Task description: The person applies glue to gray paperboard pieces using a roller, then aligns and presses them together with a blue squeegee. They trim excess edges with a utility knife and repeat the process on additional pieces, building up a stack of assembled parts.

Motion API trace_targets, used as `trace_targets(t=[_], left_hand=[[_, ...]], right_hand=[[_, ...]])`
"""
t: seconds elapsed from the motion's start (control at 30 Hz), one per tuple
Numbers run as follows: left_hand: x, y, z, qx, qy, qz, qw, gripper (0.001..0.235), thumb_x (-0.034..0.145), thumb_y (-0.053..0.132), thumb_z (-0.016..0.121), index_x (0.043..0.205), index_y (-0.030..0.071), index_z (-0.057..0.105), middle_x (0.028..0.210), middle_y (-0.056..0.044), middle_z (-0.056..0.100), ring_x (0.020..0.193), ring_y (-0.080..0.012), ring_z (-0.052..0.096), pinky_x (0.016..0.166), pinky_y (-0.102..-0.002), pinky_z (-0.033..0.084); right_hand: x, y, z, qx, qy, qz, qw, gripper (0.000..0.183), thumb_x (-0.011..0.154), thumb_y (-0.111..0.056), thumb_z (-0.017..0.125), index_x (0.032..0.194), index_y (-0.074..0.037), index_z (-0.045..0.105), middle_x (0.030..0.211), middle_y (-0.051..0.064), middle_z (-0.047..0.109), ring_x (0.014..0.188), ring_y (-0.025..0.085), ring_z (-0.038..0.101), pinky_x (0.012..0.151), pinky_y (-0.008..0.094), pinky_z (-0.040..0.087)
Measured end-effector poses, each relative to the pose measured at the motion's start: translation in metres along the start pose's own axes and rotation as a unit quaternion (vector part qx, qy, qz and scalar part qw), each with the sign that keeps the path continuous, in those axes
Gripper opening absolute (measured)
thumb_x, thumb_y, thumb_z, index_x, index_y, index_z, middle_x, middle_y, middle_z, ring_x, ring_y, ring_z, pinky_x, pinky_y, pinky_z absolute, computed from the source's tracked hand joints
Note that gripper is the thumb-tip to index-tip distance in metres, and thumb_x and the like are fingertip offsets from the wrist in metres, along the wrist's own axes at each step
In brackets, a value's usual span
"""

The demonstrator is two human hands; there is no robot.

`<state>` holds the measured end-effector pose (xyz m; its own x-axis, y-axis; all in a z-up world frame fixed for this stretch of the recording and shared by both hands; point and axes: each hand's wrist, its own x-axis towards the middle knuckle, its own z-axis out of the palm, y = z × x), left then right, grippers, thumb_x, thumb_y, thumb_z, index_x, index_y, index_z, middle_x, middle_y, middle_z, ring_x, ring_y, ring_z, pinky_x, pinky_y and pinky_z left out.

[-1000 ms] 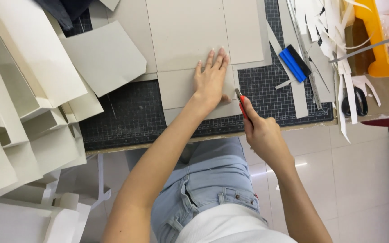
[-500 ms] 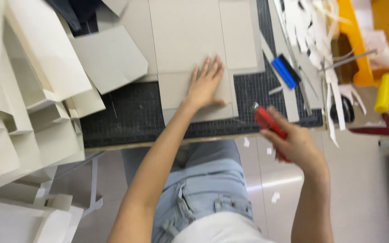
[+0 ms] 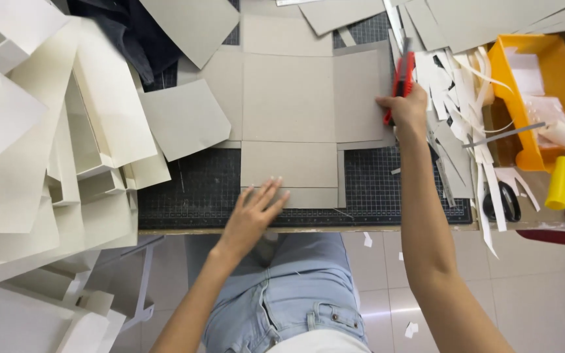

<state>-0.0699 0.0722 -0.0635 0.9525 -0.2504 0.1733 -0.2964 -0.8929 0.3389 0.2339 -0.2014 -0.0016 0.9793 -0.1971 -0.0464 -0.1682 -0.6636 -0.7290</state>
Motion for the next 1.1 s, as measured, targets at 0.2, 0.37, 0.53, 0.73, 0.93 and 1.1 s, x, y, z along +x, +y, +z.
trace_targets(t=[0.2,0.37,0.53,0.73,0.93,1.1], left_hand=[[0.022,-0.058,-0.015,0.074,0.05,0.02,0.996,0.04,0.101,0.026,0.052,0.14,0.035,0.054,0.149,0.003,0.052,0.141,-0.019,0.044,0.116,-0.053,0.03],[0.077,-0.107,-0.04,0.113,0.073,-0.063,0.989,0.04,0.099,0.002,0.054,0.133,0.021,0.064,0.149,-0.003,0.055,0.142,-0.0191,0.044,0.115,-0.049,0.033],[0.122,-0.097,-0.051,0.074,0.112,-0.061,0.989,0.032,0.094,-0.001,0.06,0.122,0.013,0.07,0.15,-0.013,0.049,0.143,-0.0281,0.038,0.112,-0.056,0.029],[0.132,-0.067,-0.033,-0.119,-0.108,-0.063,0.985,0.075,0.083,0.044,0.078,0.15,0.03,0.049,0.169,-0.009,0.001,0.154,-0.0386,-0.001,0.119,-0.067,0.009],[0.138,-0.078,-0.024,-0.147,-0.194,-0.102,0.965,0.094,0.075,0.053,0.083,0.155,0.043,0.035,0.168,-0.007,-0.012,0.153,-0.0349,-0.015,0.121,-0.06,-0.004],[0.141,-0.08,-0.022,-0.158,-0.202,-0.103,0.961,0.096,0.074,0.051,0.084,0.156,0.043,0.034,0.167,-0.007,-0.017,0.152,-0.0348,-0.019,0.121,-0.059,-0.007]], right_hand=[[-0.102,0.041,-0.031,0.279,0.167,0.044,0.945,0.035,0.064,0.005,0.082,0.089,-0.013,0.064,0.075,0.002,0.064,0.068,0.015,0.064,0.069,0.029,0.049],[-0.181,0.06,-0.01,0.234,0.194,0.085,0.949,0.043,0.071,0.004,0.085,0.101,-0.003,0.056,0.08,0.004,0.057,0.072,0.013,0.058,0.067,0.025,0.046],[-0.224,-0.006,-0.023,0.039,-0.073,0.053,0.995,0.047,0.082,-0.018,0.085,0.114,0.001,0.055,0.073,0.02,0.068,0.047,0.028,0.068,0.041,0.033,0.054],[-0.27,-0.051,-0.01,-0.071,-0.132,-0.092,0.984,0.051,0.098,-0.022,0.059,0.144,-0.01,0.042,0.11,0.039,0.065,0.093,0.057,0.066,0.072,0.062,0.058],[-0.285,-0.071,0.012,-0.063,-0.153,-0.238,0.957,0.045,0.1,-0.01,0.05,0.145,-0.017,0.051,0.105,0.027,0.072,0.094,0.045,0.07,0.076,0.052,0.057],[-0.287,-0.056,0.026,-0.097,-0.141,-0.237,0.956,0.046,0.102,-0.011,0.049,0.147,-0.02,0.049,0.097,0.026,0.072,0.09,0.045,0.071,0.073,0.052,0.058]])
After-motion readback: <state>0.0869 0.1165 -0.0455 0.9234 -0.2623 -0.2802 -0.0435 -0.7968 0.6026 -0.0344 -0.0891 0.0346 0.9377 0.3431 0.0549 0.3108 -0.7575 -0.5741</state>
